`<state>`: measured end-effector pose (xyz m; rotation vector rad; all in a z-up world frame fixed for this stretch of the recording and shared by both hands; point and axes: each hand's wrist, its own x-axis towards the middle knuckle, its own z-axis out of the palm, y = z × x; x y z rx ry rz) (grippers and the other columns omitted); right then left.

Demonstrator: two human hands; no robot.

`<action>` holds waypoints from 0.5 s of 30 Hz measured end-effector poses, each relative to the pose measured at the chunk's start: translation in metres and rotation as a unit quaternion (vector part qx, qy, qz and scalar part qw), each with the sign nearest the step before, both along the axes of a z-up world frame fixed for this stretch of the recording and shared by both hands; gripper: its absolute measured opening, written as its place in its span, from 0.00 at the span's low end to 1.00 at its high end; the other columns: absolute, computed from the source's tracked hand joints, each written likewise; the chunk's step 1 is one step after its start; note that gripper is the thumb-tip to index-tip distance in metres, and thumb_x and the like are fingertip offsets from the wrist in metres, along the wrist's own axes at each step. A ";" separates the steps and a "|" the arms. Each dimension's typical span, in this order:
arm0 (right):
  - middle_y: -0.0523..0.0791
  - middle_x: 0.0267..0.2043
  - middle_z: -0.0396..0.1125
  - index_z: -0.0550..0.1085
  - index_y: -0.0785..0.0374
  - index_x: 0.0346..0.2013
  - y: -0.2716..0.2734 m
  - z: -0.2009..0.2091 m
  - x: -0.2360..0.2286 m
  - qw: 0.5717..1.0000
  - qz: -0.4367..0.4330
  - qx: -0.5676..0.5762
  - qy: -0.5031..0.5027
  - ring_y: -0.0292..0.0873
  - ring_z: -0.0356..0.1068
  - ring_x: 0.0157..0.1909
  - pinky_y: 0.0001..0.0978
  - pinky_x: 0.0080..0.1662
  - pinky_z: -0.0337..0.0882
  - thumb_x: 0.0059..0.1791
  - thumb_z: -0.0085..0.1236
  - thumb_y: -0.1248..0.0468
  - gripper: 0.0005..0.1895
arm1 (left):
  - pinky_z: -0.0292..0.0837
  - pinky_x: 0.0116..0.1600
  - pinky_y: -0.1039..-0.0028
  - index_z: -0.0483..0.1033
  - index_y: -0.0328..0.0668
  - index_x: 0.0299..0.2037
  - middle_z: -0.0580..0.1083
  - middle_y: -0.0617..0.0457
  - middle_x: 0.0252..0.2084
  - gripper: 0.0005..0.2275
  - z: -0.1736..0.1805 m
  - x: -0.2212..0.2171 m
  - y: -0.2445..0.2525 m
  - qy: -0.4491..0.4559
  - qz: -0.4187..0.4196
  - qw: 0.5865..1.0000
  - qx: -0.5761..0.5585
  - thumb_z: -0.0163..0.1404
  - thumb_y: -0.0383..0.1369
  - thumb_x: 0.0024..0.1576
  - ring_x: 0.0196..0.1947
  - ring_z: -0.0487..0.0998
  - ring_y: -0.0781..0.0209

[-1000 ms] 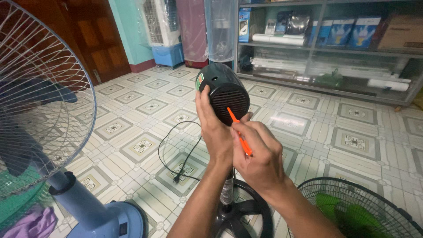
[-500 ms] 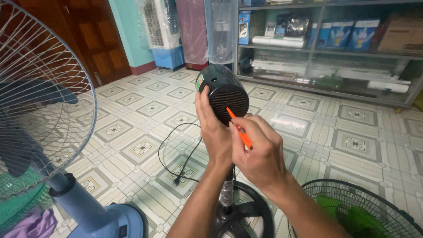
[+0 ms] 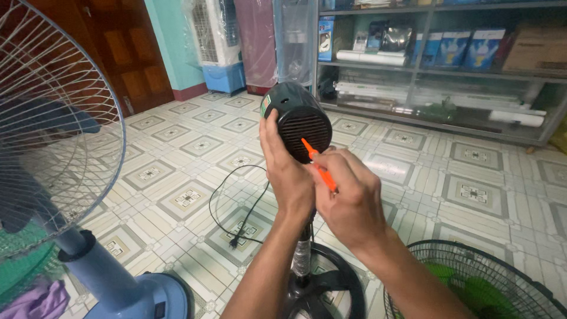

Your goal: The person uses an orange screwdriver to remove the rear motor cover and neck housing of a black standing fan, then removes the front grille and blade nut of a blue standing fan. The removed parts are placed on the floor.

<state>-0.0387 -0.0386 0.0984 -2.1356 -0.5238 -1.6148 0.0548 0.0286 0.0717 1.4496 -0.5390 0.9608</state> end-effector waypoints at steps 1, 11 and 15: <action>0.54 0.40 0.73 0.73 0.70 0.42 0.000 0.001 -0.002 1.000 0.000 -0.014 -0.004 0.55 0.76 0.41 0.41 0.42 0.76 0.48 0.62 0.73 0.09 | 0.60 0.71 0.56 0.53 0.42 0.72 0.56 0.31 0.74 0.39 0.000 0.000 0.000 -0.002 0.003 1.000 0.001 0.58 0.22 0.47 0.73 0.60 0.32; 0.56 0.21 0.70 0.77 0.69 0.34 0.008 0.018 -0.007 0.983 -0.095 0.083 0.135 0.58 0.75 0.24 0.45 0.27 0.72 0.51 0.64 0.61 0.11 | 0.64 0.69 0.56 0.53 0.42 0.73 0.56 0.30 0.75 0.37 0.001 -0.004 -0.002 0.007 0.011 1.000 0.005 0.59 0.26 0.53 0.73 0.61 0.31; 0.56 0.23 0.71 0.77 0.70 0.34 0.006 0.016 -0.007 0.992 -0.060 0.044 0.099 0.57 0.75 0.26 0.44 0.27 0.71 0.51 0.61 0.65 0.08 | 0.65 0.69 0.56 0.53 0.42 0.73 0.57 0.31 0.75 0.37 0.002 -0.005 -0.003 0.006 0.011 1.000 0.007 0.60 0.26 0.52 0.73 0.62 0.31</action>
